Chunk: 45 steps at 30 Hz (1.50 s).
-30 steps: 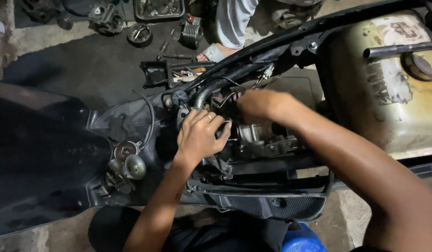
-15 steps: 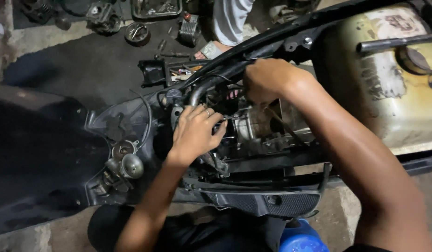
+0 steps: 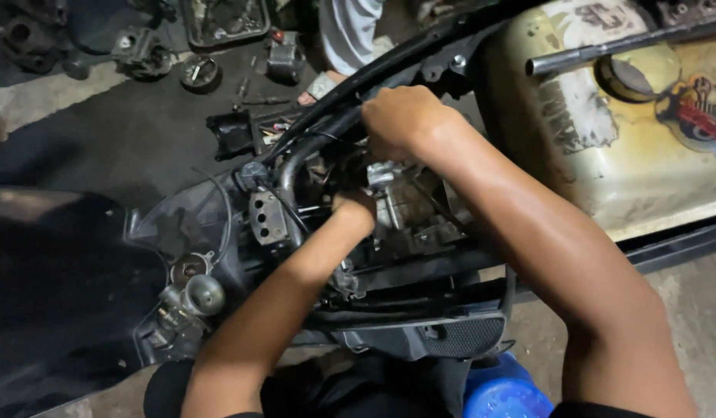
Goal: Installing and cleaning a carburetor on a motorcycle engine.
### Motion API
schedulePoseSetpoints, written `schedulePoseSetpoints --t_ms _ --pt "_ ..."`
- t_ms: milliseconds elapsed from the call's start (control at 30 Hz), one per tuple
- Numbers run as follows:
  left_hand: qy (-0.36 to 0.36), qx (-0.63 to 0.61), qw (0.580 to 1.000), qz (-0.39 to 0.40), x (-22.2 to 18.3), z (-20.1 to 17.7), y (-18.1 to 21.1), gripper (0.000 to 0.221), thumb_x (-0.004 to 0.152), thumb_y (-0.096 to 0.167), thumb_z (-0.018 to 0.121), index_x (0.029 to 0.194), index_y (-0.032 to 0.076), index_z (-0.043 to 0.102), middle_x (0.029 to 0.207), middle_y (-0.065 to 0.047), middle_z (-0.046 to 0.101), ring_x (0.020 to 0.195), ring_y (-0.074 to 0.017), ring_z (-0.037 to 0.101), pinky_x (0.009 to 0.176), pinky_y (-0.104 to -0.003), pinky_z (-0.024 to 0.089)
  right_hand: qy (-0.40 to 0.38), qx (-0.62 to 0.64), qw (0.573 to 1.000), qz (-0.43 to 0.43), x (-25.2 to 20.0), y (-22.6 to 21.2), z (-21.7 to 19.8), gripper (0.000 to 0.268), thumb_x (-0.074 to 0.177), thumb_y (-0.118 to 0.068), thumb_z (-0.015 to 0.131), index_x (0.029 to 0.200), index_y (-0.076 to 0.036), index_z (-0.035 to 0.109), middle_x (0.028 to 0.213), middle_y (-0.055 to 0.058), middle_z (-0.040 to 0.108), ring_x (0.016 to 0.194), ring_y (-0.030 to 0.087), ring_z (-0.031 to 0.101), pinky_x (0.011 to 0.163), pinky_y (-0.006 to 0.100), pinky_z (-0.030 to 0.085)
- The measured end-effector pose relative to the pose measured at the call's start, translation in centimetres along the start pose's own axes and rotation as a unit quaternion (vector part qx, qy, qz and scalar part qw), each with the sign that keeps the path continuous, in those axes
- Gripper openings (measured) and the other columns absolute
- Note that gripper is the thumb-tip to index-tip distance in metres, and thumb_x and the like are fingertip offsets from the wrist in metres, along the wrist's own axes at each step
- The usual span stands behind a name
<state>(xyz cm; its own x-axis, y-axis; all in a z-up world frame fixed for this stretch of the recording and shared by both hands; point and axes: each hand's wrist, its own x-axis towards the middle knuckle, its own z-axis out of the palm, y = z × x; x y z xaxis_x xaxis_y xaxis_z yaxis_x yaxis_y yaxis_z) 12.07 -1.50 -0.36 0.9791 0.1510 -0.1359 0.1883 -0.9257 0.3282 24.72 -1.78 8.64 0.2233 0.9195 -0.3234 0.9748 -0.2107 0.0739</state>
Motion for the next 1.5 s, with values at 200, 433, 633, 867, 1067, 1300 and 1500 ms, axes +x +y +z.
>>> schedulePoseSetpoints --t_ms 200,433,633,867,1067,1300,1500 --pt "-0.014 -0.009 1.000 -0.022 -0.8 1.2 -1.2 0.027 0.084 0.029 0.069 0.088 0.004 0.078 0.081 -0.020 0.074 0.084 -0.0400 0.074 0.073 -0.049 0.058 -0.022 -0.007 1.000 -0.007 -0.5 -0.7 -0.9 0.016 0.081 -0.019 0.070 0.083 -0.007 0.080 0.072 0.015 0.075 0.074 0.035 0.077 0.060 0.046 0.061" --pt "-0.023 -0.015 0.999 -0.041 -1.4 2.2 -1.7 0.028 0.085 0.030 0.069 0.090 0.004 0.078 0.084 -0.020 0.073 0.086 -0.0401 0.073 0.075 -0.049 0.058 -0.013 0.000 1.000 -0.008 -0.8 -1.0 -0.8 0.016 0.083 -0.021 0.068 0.082 -0.009 0.080 0.071 0.013 0.075 0.071 0.034 0.076 0.058 0.048 0.061" --pt "-0.033 -0.022 0.997 -0.059 -1.0 3.0 -1.8 0.029 0.086 0.030 0.069 0.093 0.003 0.077 0.088 -0.020 0.073 0.089 -0.0401 0.073 0.077 -0.049 0.058 -0.030 0.004 0.999 -0.011 -0.9 -1.0 -0.5 0.020 0.086 -0.019 0.065 0.090 -0.006 0.080 0.079 0.016 0.077 0.076 0.035 0.077 0.062 0.047 0.061" --pt "-0.046 -0.031 0.995 -0.083 1.6 3.4 -2.0 0.031 0.086 0.031 0.069 0.096 0.002 0.077 0.092 -0.021 0.072 0.093 -0.0402 0.072 0.079 -0.049 0.058 -0.025 0.004 0.999 -0.023 -1.3 -1.4 -0.6 0.021 0.087 -0.019 0.066 0.094 -0.006 0.080 0.082 0.017 0.077 0.078 0.036 0.077 0.063 0.049 0.061" --pt "-0.053 -0.037 0.993 -0.101 1.3 4.0 -2.7 0.033 0.087 0.031 0.069 0.099 0.002 0.076 0.095 -0.021 0.072 0.096 -0.0403 0.072 0.081 -0.050 0.058 -0.006 -0.005 1.000 -0.027 -1.2 -1.4 -0.4 0.021 0.086 -0.019 0.064 0.093 -0.007 0.080 0.081 0.015 0.077 0.079 0.036 0.077 0.062 0.048 0.062" --pt "-0.066 -0.046 0.989 -0.128 2.5 5.0 -2.6 0.035 0.088 0.032 0.069 0.102 0.001 0.075 0.099 -0.022 0.072 0.099 -0.0404 0.071 0.083 -0.050 0.057 -0.003 -0.005 1.000 -0.023 -1.6 -1.7 -1.1 0.020 0.086 -0.016 0.065 0.091 -0.006 0.081 0.079 0.015 0.077 0.077 0.034 0.077 0.060 0.045 0.061" --pt "-0.070 -0.054 0.985 -0.151 2.4 5.8 -2.7 0.037 0.089 0.032 0.068 0.105 0.000 0.075 0.102 -0.022 0.071 0.102 -0.0405 0.070 0.085 -0.050 0.057 -0.007 -0.009 1.000 -0.020 -1.9 -1.9 -1.2 0.018 0.086 -0.014 0.067 0.090 -0.005 0.081 0.076 0.016 0.077 0.074 0.034 0.077 0.059 0.045 0.061"
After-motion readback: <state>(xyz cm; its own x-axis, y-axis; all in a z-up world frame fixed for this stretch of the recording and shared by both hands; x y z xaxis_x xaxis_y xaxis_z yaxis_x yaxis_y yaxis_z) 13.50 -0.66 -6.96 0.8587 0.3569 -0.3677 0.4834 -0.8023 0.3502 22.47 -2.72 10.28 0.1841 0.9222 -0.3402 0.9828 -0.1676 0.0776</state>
